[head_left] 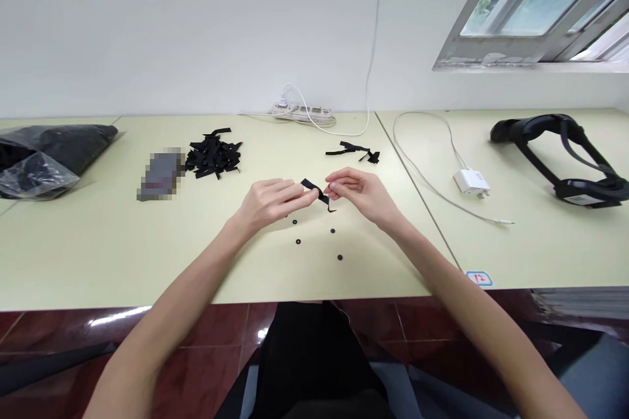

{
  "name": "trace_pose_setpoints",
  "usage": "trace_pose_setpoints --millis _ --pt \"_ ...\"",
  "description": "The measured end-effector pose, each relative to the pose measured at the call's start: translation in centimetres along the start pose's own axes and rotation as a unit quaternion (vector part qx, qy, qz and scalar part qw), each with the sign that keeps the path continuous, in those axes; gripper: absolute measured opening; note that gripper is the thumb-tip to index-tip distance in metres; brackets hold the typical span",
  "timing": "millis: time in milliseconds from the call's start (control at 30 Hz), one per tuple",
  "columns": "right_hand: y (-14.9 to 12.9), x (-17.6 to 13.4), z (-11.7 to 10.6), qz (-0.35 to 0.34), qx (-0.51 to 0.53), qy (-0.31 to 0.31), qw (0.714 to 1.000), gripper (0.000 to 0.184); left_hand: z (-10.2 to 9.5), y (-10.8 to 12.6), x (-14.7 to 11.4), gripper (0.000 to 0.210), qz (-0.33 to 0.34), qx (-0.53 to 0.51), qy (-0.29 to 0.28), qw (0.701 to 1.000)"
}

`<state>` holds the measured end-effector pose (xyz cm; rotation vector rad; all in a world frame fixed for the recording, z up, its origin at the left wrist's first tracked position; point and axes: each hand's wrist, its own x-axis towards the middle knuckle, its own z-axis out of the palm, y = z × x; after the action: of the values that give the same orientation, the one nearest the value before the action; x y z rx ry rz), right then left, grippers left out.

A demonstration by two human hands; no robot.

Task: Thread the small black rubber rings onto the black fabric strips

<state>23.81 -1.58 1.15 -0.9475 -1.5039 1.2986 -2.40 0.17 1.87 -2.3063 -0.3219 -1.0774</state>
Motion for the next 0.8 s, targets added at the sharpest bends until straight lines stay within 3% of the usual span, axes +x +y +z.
trace_pose_setpoints --millis 67,133,333,633,800 --pt "-0.6 -0.2 -0.3 -0.025 0.005 0.065 0.998 0.037 -0.2 0.4 0.3 0.028 0.005 -0.006 -0.01 1.0" --pt "-1.5 -0.6 -0.3 -0.038 0.011 0.077 0.996 0.035 -0.4 0.7 0.5 0.029 0.015 -0.011 -0.02 1.0" --pt "-2.4 -1.4 0.2 0.021 0.016 -0.067 0.997 0.028 -0.5 1.2 0.7 0.022 0.049 0.003 -0.004 0.999" --pt "-0.8 -1.3 1.2 0.079 0.119 -0.141 0.98 0.032 -0.5 1.2 0.4 0.031 0.019 -0.044 -0.008 0.999" --pt "-0.6 -1.2 1.6 0.073 0.155 -0.136 0.976 0.034 -0.3 1.4 0.2 0.034 -0.009 -0.049 -0.011 0.999"
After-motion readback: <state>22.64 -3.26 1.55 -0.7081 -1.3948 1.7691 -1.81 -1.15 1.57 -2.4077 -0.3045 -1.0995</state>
